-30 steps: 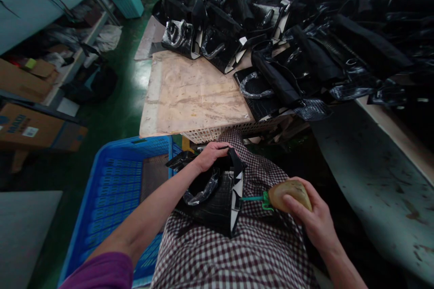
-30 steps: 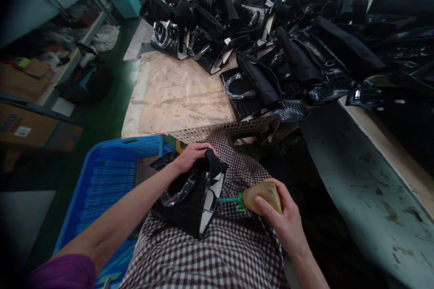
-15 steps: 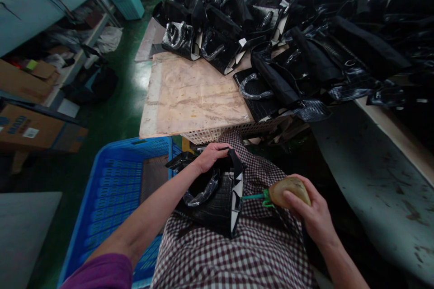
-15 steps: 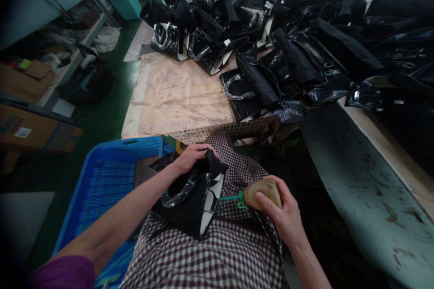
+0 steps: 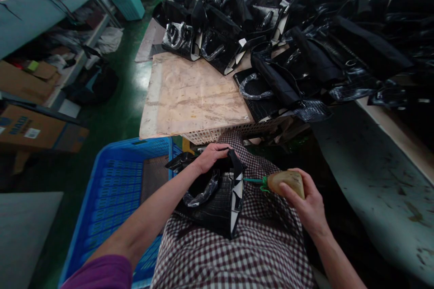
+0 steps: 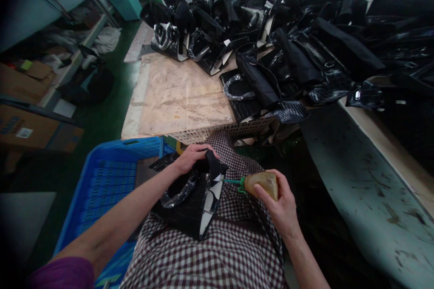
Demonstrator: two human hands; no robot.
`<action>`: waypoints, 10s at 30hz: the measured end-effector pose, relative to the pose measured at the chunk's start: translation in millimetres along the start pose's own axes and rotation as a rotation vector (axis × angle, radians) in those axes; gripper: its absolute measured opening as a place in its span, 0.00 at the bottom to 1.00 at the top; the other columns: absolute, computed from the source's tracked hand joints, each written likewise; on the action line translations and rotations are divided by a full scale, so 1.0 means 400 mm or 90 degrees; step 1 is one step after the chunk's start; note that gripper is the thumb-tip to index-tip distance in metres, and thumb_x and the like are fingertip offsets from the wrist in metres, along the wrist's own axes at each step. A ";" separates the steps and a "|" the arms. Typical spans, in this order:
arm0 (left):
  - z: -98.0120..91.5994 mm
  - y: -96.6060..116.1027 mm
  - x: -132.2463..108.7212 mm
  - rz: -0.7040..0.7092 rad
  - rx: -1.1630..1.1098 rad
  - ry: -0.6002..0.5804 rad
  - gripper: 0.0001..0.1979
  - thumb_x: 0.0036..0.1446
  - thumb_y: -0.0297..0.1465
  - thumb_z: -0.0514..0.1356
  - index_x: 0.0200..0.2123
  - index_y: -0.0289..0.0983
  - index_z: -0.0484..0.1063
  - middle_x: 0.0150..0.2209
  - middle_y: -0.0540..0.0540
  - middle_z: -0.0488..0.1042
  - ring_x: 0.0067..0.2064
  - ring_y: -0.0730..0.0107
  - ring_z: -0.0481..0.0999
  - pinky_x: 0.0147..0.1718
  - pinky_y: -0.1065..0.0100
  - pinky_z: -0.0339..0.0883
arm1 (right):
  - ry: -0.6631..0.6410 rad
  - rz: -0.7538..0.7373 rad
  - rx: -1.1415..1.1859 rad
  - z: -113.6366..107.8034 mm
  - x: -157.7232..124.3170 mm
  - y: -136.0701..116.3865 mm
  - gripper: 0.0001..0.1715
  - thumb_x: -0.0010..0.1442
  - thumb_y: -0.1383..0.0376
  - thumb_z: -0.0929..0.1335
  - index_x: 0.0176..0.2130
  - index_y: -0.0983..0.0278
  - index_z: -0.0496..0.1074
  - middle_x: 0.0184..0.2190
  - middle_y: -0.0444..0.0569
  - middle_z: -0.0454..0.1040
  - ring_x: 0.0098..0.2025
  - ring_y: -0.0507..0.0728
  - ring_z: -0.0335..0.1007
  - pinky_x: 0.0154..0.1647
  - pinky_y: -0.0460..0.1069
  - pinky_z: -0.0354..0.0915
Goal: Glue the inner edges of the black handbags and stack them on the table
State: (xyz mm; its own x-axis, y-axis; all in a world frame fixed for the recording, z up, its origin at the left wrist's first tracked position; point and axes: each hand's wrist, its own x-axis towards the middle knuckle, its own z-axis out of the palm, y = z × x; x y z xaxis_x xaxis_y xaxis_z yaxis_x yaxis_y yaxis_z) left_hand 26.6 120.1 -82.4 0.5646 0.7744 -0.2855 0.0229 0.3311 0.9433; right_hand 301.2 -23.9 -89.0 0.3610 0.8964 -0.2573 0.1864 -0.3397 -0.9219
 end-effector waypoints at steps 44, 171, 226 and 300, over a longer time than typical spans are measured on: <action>0.035 0.101 -0.256 0.125 0.275 0.279 0.08 0.55 0.23 0.62 0.35 0.37 0.80 0.38 0.44 0.80 0.44 0.62 0.79 0.47 0.64 0.74 | -0.065 -0.038 0.065 0.004 0.086 -0.003 0.31 0.49 0.50 0.75 0.49 0.59 0.69 0.40 0.48 0.74 0.39 0.62 0.73 0.39 0.52 0.72; 0.094 0.059 -0.332 0.309 0.367 0.205 0.19 0.52 0.11 0.51 0.34 0.36 0.76 0.36 0.44 0.80 0.44 0.63 0.79 0.43 0.62 0.77 | 0.045 -0.064 -0.027 0.014 0.049 0.019 0.31 0.51 0.49 0.75 0.49 0.60 0.69 0.41 0.49 0.73 0.39 0.61 0.72 0.38 0.53 0.71; 0.097 0.042 -0.346 0.323 0.410 0.164 0.21 0.50 0.08 0.50 0.37 0.35 0.73 0.38 0.45 0.79 0.46 0.66 0.77 0.44 0.64 0.76 | -0.141 0.276 0.182 0.043 -0.078 -0.069 0.32 0.49 0.47 0.75 0.45 0.64 0.69 0.24 0.42 0.69 0.16 0.48 0.55 0.10 0.42 0.51; 0.096 0.055 -0.336 0.310 0.401 0.195 0.18 0.52 0.10 0.52 0.33 0.36 0.74 0.36 0.45 0.80 0.43 0.63 0.79 0.41 0.60 0.78 | -0.055 0.264 0.155 0.041 -0.114 -0.042 0.31 0.50 0.47 0.74 0.47 0.60 0.68 0.25 0.42 0.70 0.17 0.51 0.58 0.14 0.46 0.55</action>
State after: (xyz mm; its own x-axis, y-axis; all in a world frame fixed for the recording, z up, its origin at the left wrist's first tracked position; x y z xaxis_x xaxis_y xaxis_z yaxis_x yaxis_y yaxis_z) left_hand -17.0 2.7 -16.6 0.3849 0.8942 0.2285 0.3411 -0.3679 0.8650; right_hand 266.4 -54.4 -66.5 0.2807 0.7232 -0.6310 -0.1802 -0.6061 -0.7747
